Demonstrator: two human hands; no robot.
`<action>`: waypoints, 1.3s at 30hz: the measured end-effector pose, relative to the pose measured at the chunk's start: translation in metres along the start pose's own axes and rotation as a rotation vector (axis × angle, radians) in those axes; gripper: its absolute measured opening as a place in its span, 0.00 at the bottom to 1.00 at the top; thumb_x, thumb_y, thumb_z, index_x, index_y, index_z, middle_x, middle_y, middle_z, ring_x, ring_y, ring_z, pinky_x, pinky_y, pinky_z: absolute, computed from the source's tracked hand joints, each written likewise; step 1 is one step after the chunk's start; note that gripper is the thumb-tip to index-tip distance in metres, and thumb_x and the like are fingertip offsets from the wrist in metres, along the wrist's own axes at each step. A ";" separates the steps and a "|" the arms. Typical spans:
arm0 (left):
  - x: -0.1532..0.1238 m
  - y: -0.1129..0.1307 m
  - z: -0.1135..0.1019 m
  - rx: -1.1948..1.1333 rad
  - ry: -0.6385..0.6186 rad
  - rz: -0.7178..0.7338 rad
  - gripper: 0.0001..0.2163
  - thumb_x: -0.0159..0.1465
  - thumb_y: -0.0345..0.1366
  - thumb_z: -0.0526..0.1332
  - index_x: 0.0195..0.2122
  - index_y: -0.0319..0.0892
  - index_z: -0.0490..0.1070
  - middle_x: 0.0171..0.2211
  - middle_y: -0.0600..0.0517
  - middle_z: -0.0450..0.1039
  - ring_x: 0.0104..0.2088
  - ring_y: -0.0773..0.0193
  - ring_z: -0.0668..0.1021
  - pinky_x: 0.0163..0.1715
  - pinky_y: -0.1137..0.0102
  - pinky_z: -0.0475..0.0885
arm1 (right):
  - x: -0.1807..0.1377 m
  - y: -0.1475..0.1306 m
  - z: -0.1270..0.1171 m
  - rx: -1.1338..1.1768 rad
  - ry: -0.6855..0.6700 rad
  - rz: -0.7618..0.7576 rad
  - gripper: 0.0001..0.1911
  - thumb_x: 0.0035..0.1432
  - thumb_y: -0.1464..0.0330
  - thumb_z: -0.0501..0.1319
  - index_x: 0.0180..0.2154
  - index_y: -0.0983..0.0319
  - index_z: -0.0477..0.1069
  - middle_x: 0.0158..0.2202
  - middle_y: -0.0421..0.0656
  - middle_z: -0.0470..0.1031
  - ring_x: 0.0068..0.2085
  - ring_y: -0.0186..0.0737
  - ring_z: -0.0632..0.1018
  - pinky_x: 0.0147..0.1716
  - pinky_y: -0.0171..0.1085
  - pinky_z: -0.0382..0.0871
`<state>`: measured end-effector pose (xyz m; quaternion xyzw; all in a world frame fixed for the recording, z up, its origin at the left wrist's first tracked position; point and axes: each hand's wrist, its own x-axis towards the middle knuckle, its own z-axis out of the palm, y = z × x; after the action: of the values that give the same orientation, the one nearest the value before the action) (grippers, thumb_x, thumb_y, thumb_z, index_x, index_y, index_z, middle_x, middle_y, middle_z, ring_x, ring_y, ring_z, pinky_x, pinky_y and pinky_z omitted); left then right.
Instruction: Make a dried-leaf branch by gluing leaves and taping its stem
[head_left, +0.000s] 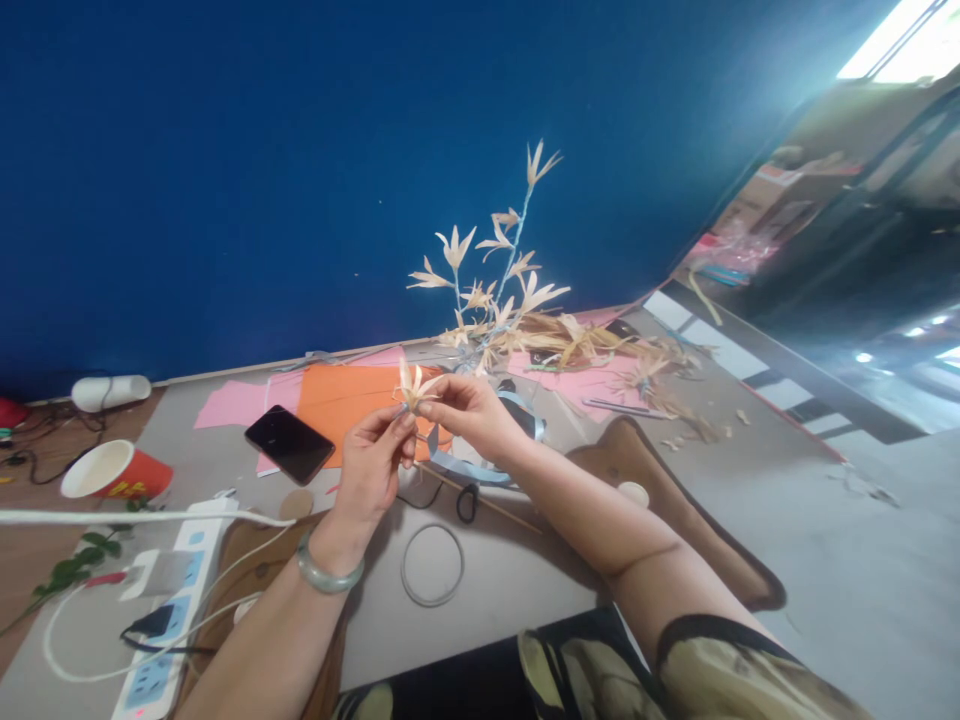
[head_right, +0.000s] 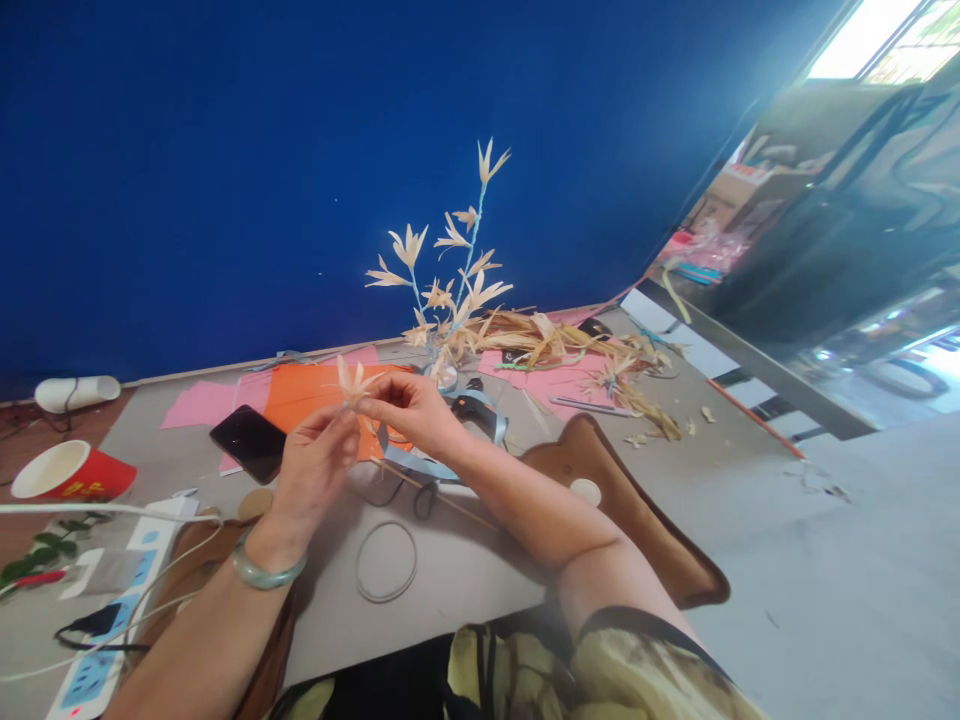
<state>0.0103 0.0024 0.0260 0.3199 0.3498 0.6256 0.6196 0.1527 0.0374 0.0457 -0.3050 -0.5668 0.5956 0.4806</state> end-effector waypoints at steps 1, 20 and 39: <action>0.000 0.000 0.000 0.000 0.004 0.001 0.09 0.50 0.36 0.72 0.30 0.39 0.77 0.16 0.58 0.67 0.16 0.76 0.67 0.15 0.80 0.61 | 0.000 0.000 0.000 0.004 0.002 -0.001 0.13 0.49 0.62 0.69 0.29 0.63 0.71 0.30 0.40 0.74 0.29 0.31 0.74 0.28 0.33 0.71; 0.021 0.023 -0.018 -0.266 0.094 -0.162 0.06 0.54 0.27 0.67 0.27 0.37 0.69 0.22 0.57 0.67 0.16 0.82 0.64 0.10 0.86 0.55 | -0.028 -0.062 -0.020 -0.492 -0.067 -0.057 0.13 0.61 0.66 0.55 0.38 0.65 0.76 0.30 0.42 0.78 0.20 0.25 0.68 0.20 0.29 0.63; 0.034 0.028 -0.031 -0.317 0.178 -0.175 0.07 0.61 0.26 0.61 0.27 0.38 0.66 0.21 0.58 0.67 0.15 0.81 0.66 0.11 0.87 0.56 | -0.056 -0.007 -0.133 -1.482 -0.042 0.541 0.16 0.53 0.67 0.62 0.44 0.62 0.76 0.38 0.43 0.79 0.36 0.37 0.77 0.34 0.30 0.64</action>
<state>-0.0323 0.0354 0.0312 0.1304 0.3268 0.6423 0.6809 0.2946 0.0359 0.0197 -0.6619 -0.7310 0.1646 -0.0202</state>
